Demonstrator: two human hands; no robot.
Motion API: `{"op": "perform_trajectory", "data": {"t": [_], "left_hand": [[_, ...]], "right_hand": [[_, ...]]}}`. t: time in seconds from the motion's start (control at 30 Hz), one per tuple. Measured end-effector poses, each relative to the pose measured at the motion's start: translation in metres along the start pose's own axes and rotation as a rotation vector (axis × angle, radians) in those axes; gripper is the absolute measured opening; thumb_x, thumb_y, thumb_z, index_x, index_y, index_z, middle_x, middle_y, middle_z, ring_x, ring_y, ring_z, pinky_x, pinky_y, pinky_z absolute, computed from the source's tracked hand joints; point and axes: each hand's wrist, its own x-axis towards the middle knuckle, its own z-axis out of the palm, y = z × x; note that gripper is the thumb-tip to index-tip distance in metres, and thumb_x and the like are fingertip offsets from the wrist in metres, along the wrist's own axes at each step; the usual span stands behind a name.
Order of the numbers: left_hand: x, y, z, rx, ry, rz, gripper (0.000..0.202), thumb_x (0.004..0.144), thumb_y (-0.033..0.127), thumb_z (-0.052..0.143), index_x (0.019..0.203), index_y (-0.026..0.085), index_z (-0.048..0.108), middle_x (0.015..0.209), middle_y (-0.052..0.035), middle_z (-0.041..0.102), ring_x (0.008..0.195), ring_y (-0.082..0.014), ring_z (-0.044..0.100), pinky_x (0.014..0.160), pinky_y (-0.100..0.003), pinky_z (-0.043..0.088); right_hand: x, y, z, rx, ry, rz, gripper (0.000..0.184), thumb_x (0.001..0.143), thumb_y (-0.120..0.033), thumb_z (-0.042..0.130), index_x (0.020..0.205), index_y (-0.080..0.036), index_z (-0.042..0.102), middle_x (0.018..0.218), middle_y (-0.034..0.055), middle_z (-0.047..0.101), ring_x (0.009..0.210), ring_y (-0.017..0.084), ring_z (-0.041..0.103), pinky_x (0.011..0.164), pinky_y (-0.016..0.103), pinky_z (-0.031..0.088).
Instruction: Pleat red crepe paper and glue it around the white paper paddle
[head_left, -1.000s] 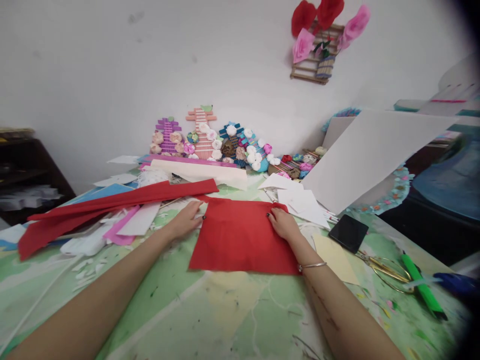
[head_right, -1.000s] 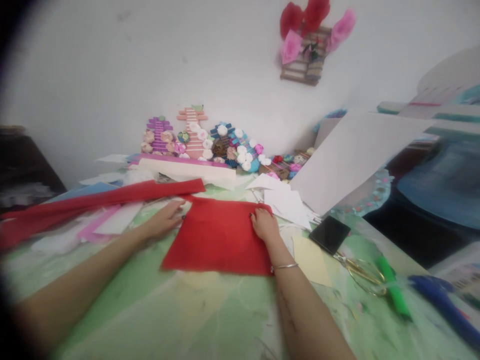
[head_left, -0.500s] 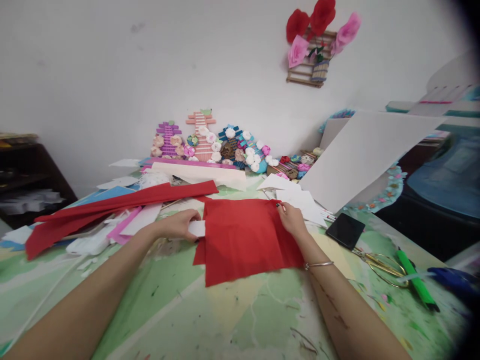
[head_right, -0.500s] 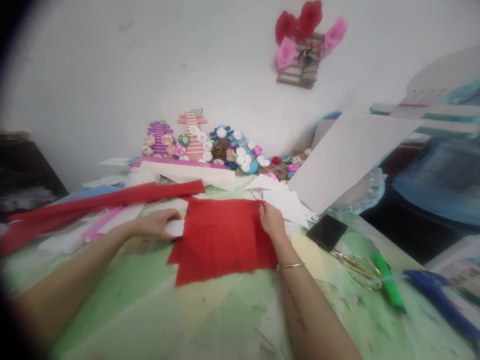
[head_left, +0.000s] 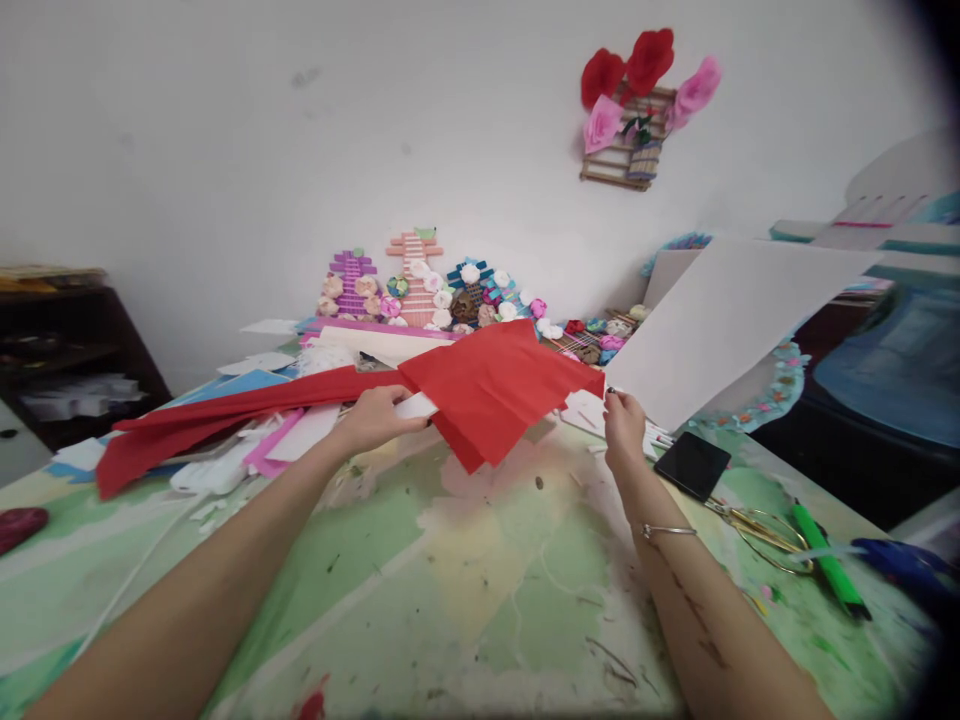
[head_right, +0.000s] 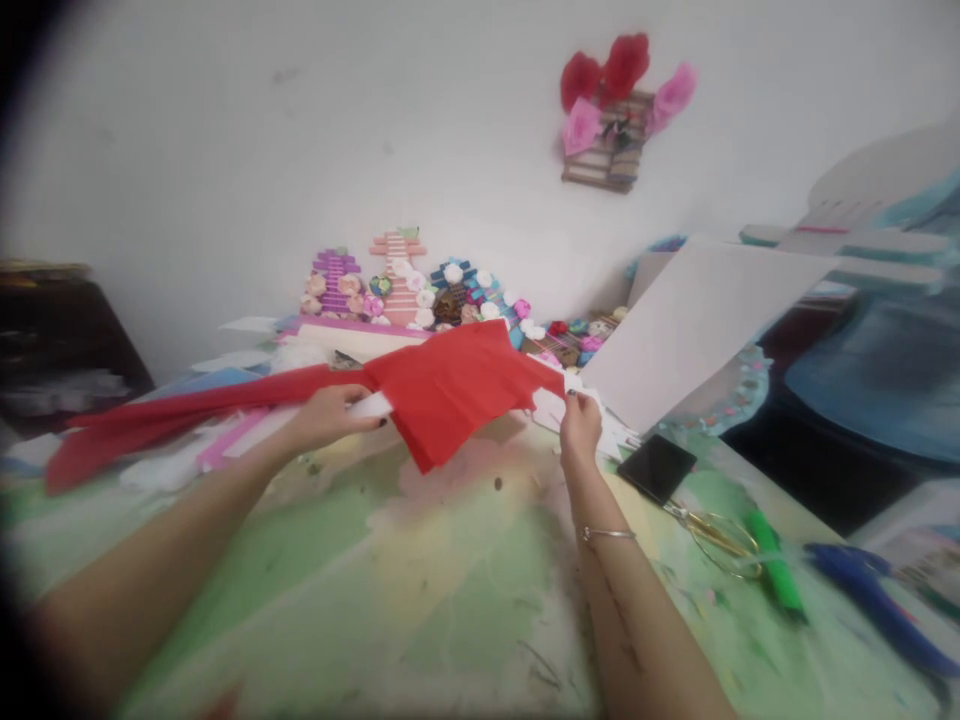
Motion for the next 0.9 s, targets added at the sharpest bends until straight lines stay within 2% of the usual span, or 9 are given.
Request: {"op": "perform_trajectory", "data": {"t": [0.07, 0.17, 0.27, 0.3, 0.4, 0.57, 0.7, 0.8, 0.9], "left_hand": [[-0.004, 0.010, 0.001, -0.029, 0.020, -0.015, 0.040, 0.067, 0.053, 0.064, 0.082, 0.016, 0.065, 0.085, -0.0041, 0.067, 0.079, -0.0229, 0.061, 0.064, -0.028, 0.038], [-0.010, 0.023, 0.005, -0.042, 0.030, -0.050, 0.042, 0.069, 0.055, 0.062, 0.081, 0.015, 0.064, 0.082, -0.0048, 0.066, 0.074, -0.0216, 0.059, 0.060, -0.027, 0.036], [-0.013, 0.028, 0.010, -0.093, 0.008, -0.108, 0.037, 0.069, 0.053, 0.062, 0.074, 0.016, 0.059, 0.066, -0.0014, 0.058, 0.060, -0.0169, 0.053, 0.053, -0.026, 0.030], [-0.014, 0.029, 0.013, -0.132, -0.010, -0.123, 0.036, 0.070, 0.052, 0.062, 0.072, 0.017, 0.057, 0.060, 0.0005, 0.054, 0.055, -0.0149, 0.049, 0.050, -0.025, 0.028], [-0.016, 0.028, 0.018, -0.261, -0.061, -0.146, 0.034, 0.072, 0.050, 0.061, 0.067, 0.018, 0.051, 0.048, 0.0051, 0.041, 0.043, -0.0107, 0.038, 0.045, -0.024, 0.022], [-0.017, 0.029, 0.021, -0.486, -0.162, -0.133, 0.037, 0.073, 0.045, 0.062, 0.058, 0.021, 0.039, 0.042, 0.0075, 0.030, 0.037, -0.0079, 0.029, 0.040, -0.023, 0.018], [-0.014, 0.027, 0.020, -0.705, -0.207, -0.206, 0.033, 0.072, 0.038, 0.065, 0.057, 0.018, 0.043, 0.046, 0.0066, 0.034, 0.036, -0.0049, 0.025, 0.038, -0.022, 0.013], [-0.011, 0.022, 0.018, -0.857, -0.224, -0.281, 0.024, 0.073, 0.035, 0.065, 0.067, 0.014, 0.055, 0.053, 0.0047, 0.041, 0.037, -0.0035, 0.025, 0.038, -0.020, 0.013], [-0.009, 0.015, 0.016, -0.960, -0.249, -0.290, 0.029, 0.077, 0.040, 0.061, 0.077, 0.011, 0.062, 0.057, 0.0023, 0.046, 0.038, -0.0039, 0.030, 0.037, -0.019, 0.016]], "right_hand": [[-0.007, -0.004, 0.009, 0.109, -0.090, 0.080, 0.043, 0.079, -0.055, 0.046, 0.098, -0.019, 0.061, 0.095, 0.0088, 0.067, 0.087, 0.021, 0.062, 0.074, 0.032, 0.048], [-0.028, -0.015, 0.024, 0.252, -0.301, 0.166, 0.041, 0.074, -0.053, 0.056, 0.097, -0.020, 0.063, 0.097, 0.0088, 0.069, 0.085, 0.022, 0.066, 0.076, 0.034, 0.052], [-0.053, -0.029, 0.038, 0.449, -0.540, 0.253, 0.043, 0.073, -0.053, 0.062, 0.107, -0.025, 0.063, 0.100, 0.0055, 0.071, 0.088, 0.023, 0.068, 0.076, 0.035, 0.054], [-0.059, -0.033, 0.040, 0.519, -0.569, 0.286, 0.045, 0.074, -0.051, 0.063, 0.112, -0.027, 0.061, 0.103, 0.0038, 0.071, 0.089, 0.022, 0.068, 0.076, 0.034, 0.054], [-0.072, -0.039, 0.044, 0.619, -0.548, 0.344, 0.048, 0.072, -0.044, 0.067, 0.116, -0.027, 0.059, 0.105, 0.0024, 0.071, 0.088, 0.021, 0.068, 0.070, 0.030, 0.055], [-0.073, -0.029, 0.043, 0.615, -0.478, 0.386, 0.043, 0.063, -0.024, 0.070, 0.105, -0.020, 0.063, 0.095, 0.0048, 0.074, 0.083, 0.023, 0.069, 0.064, 0.030, 0.056], [-0.066, -0.019, 0.044, 0.630, -0.379, 0.420, 0.032, 0.059, -0.016, 0.065, 0.090, -0.017, 0.064, 0.086, 0.0052, 0.074, 0.078, 0.023, 0.070, 0.067, 0.032, 0.057], [-0.060, -0.013, 0.043, 0.626, -0.307, 0.425, 0.030, 0.054, -0.011, 0.064, 0.083, -0.017, 0.064, 0.078, 0.0045, 0.074, 0.074, 0.024, 0.069, 0.066, 0.034, 0.057], [-0.053, -0.008, 0.040, 0.615, -0.250, 0.417, 0.031, 0.049, -0.008, 0.063, 0.079, -0.017, 0.063, 0.072, 0.0029, 0.073, 0.069, 0.024, 0.069, 0.062, 0.033, 0.057]]}}
